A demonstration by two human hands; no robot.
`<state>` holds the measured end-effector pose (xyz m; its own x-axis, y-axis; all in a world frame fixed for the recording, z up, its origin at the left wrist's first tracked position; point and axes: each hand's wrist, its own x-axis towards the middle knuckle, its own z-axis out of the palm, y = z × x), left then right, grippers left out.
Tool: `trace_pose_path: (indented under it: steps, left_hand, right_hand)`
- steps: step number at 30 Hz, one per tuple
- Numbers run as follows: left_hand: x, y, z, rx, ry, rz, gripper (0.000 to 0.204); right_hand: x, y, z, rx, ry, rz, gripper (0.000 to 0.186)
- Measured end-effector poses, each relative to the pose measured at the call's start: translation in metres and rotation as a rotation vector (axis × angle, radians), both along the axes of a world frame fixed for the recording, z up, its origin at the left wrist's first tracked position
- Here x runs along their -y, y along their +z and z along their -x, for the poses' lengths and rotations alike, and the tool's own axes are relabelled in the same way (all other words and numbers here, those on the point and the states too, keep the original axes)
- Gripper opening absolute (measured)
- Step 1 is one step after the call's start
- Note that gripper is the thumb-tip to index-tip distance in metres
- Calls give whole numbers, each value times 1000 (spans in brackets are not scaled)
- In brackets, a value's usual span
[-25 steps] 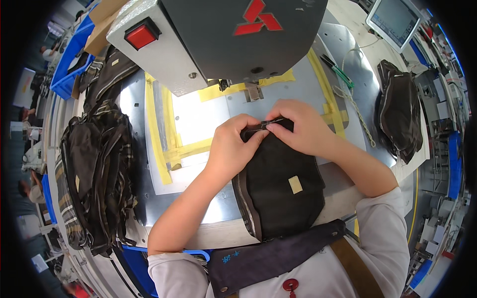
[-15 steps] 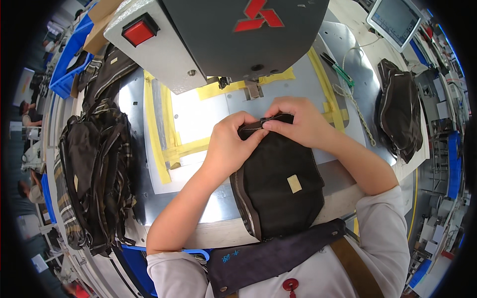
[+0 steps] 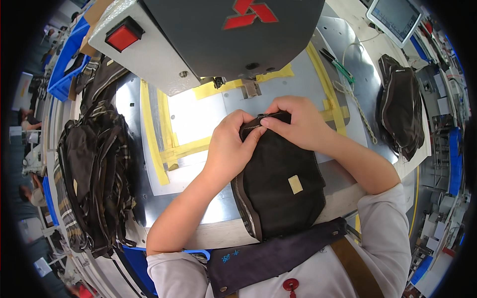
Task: The person operates an industrial sewing machine to stitch the edges of dark-colored fabric bags. They repeatedly align the bag under the needle, sew a short segment, and then use scissors to cut the thread before moving to the next bag or section.
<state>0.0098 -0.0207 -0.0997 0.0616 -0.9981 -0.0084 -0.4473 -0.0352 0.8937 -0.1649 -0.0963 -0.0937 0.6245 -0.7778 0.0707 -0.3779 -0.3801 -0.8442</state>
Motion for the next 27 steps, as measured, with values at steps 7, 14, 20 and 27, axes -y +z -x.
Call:
trace_pose_path:
  steps: [7,14,20,27]
  left_hand:
    - [-2,2,-2,5,-75,67,17]
    - [1,-4,-7,-141,-51,-8,15]
    - [3,-5,-5,-188,-16,-45,14]
    - [20,-7,-12,317,160,201,9]
  right_hand:
    - [2,0,-1,-29,-22,-132,21]
    - [1,-3,1,74,-4,-134,20]
    - [8,-6,-1,65,-10,-94,21]
    - [31,-6,-18,-238,-72,87,24]
